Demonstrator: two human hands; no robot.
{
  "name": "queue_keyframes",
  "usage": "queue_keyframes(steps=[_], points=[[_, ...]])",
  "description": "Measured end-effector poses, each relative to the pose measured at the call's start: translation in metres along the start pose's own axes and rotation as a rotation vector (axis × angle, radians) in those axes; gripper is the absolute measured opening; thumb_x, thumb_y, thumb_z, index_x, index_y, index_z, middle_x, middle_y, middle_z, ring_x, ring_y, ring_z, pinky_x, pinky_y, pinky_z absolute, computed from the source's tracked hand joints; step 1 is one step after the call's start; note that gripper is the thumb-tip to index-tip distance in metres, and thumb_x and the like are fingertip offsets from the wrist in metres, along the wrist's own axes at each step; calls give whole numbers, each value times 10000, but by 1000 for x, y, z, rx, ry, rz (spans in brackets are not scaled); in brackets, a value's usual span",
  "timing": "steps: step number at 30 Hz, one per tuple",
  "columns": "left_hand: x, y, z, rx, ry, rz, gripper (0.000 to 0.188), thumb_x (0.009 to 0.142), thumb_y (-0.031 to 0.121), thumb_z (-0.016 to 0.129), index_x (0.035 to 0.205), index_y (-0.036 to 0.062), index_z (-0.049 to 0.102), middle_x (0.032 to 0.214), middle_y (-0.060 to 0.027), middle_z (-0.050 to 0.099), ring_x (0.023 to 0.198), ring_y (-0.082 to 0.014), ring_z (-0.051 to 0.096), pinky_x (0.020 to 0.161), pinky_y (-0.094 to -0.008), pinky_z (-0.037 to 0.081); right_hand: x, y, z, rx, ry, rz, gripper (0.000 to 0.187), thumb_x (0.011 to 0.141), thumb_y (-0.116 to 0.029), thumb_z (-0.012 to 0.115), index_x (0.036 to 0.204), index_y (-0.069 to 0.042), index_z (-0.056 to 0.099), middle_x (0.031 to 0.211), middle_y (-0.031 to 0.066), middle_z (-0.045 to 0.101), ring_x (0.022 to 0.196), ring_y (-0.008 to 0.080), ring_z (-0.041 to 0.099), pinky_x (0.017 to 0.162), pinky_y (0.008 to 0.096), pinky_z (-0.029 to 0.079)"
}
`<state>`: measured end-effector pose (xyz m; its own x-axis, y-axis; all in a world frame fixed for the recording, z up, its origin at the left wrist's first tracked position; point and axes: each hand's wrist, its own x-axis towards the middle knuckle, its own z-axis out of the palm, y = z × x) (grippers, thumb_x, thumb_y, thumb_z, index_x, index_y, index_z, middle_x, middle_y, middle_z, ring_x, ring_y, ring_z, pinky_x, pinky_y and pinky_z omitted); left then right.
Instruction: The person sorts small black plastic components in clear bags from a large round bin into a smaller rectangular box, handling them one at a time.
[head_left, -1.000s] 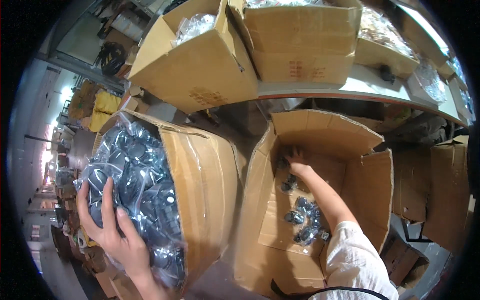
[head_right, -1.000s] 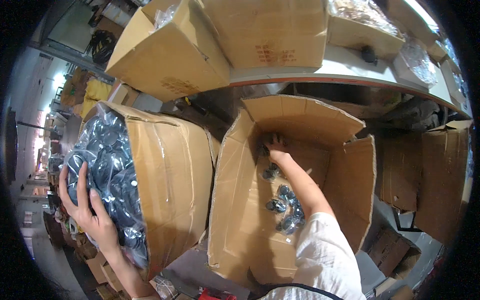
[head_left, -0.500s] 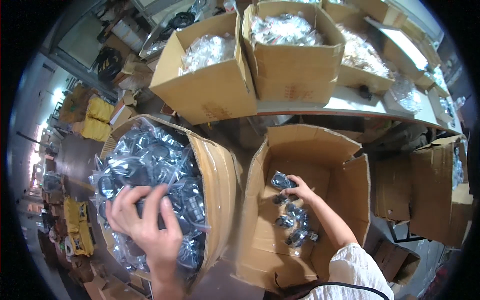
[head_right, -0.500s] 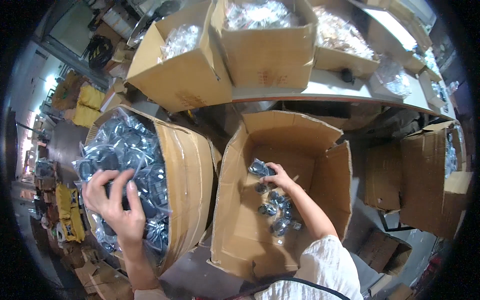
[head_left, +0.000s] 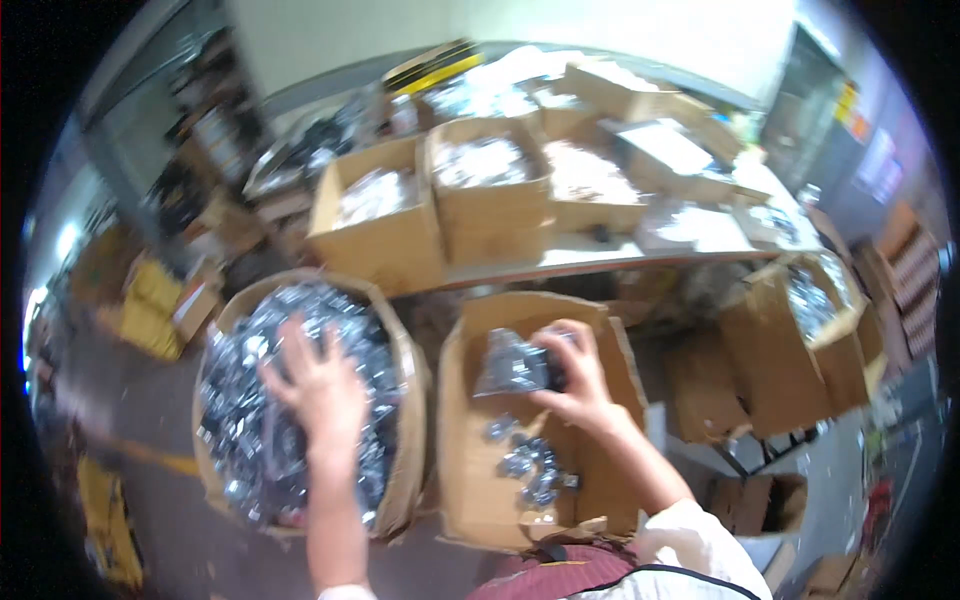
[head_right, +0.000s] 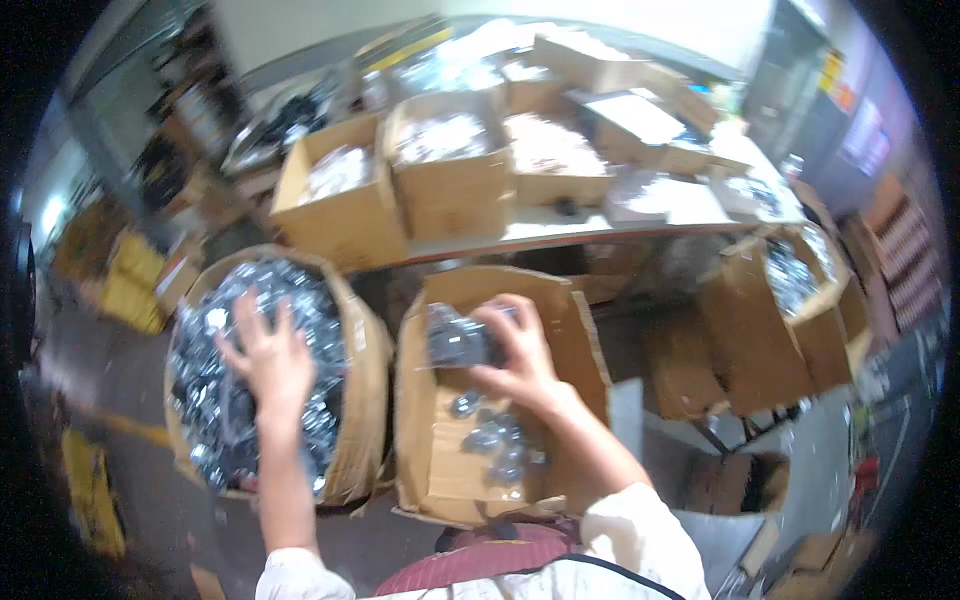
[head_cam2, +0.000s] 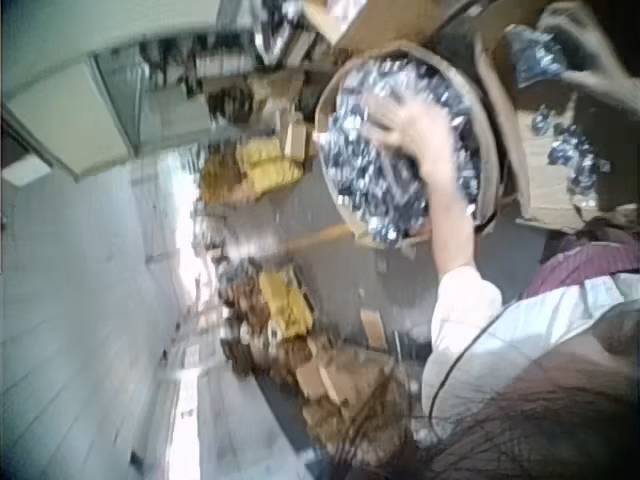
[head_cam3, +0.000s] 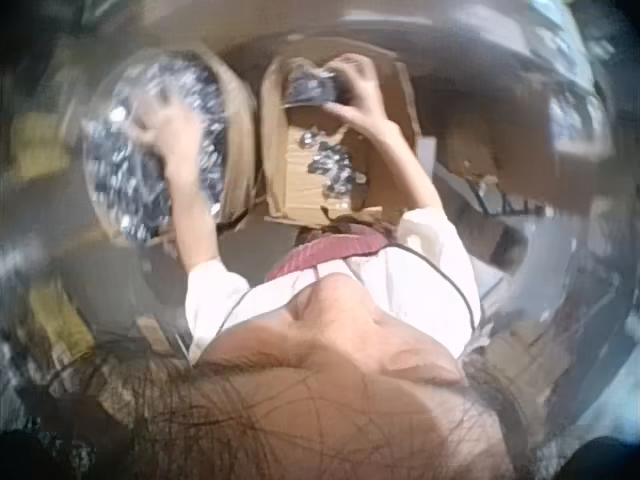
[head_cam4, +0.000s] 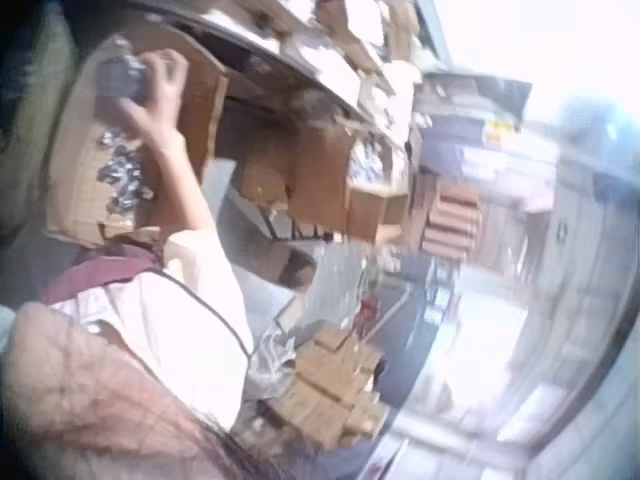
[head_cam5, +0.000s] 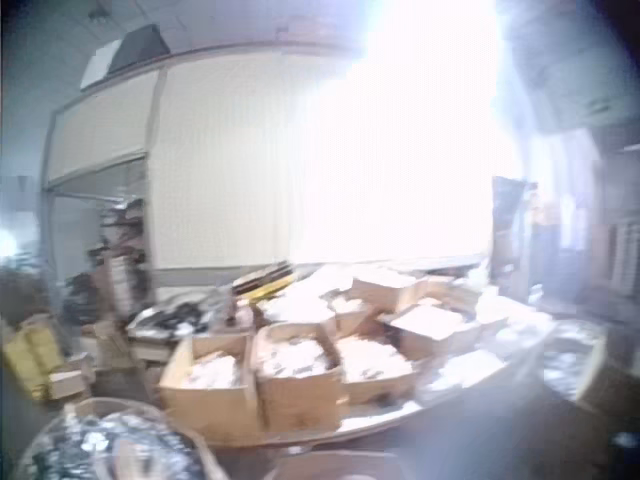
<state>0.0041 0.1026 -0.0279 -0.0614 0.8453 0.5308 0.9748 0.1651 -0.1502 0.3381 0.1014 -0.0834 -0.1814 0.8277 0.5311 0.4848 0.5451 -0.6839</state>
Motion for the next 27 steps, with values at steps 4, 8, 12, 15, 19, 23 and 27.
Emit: queue_keyframes(steps=[4, 8, 12, 15, 19, 23, 27], points=[[-7, -45, -8, 65, 1, -71, 630, 899, 384, 681, 1489, 239, 514, 1479, -221, 459, 1421, -355, 392, 1189, -640, 150, -13, -25, 1, 4, -11, -52, 664, 683, -257, 837, 1273, -108, 571, 1279, 201, 475, 1245, 401, 476, 1064, 496, 416], [-6, -33, -27, 152, -196, -243, 744, 920, 526, 619, 1573, 251, 391, 1583, -238, 359, 1499, -355, 289, 1212, -612, 80, -40, -36, -28, 145, 51, -35, 658, 695, -228, 837, 1277, -107, 556, 1279, 185, 454, 1241, 389, 483, 1048, 440, 438], [1, 1, -97, 176, -413, -386, 787, 983, 553, 527, 1593, 108, 308, 1668, -197, 198, 1568, -315, 110, 1224, -593, 99, -58, -53, -75, 53, 61, -32, 659, 734, -309, 852, 1292, -113, 562, 1298, 175, 452, 1264, 374, 467, 1056, 451, 416], [-7, -4, -94, 182, -405, -377, 817, 984, 520, 544, 1579, 19, 294, 1686, -172, 149, 1576, -297, 57, 1238, -572, 74, -63, -69, -93, -23, 45, -68, 672, 736, -307, 843, 1316, -142, 545, 1319, 172, 439, 1256, 389, 462, 1053, 460, 415], [-14, 4, -113, 3, -381, -231, 801, 931, 340, 671, 1591, 79, 301, 1693, -161, 129, 1574, -313, 27, 1244, -563, 31, -64, -81, -104, -58, -6, -112, 678, 726, -304, 839, 1319, -163, 541, 1333, 177, 433, 1260, 416, 452, 1042, 471, 422], [-6, -34, -21, 184, -213, 168, 713, 970, 461, 526, 1555, 82, 373, 1653, -133, 291, 1536, -422, 171, 1156, -708, 162, -60, -78, -99, -58, -74, -165, 689, 706, -324, 846, 1295, -171, 524, 1292, 167, 434, 1229, 414, 456, 988, 486, 449], [-1, -38, -18, 74, -257, 157, 743, 947, 494, 561, 1542, 79, 401, 1639, -159, 312, 1538, -424, 149, 1149, -727, 79, -59, -79, -92, -1, -55, -217, 683, 668, -263, 825, 1272, -153, 525, 1267, 166, 435, 1168, 417, 484, 966, 483, 448]])
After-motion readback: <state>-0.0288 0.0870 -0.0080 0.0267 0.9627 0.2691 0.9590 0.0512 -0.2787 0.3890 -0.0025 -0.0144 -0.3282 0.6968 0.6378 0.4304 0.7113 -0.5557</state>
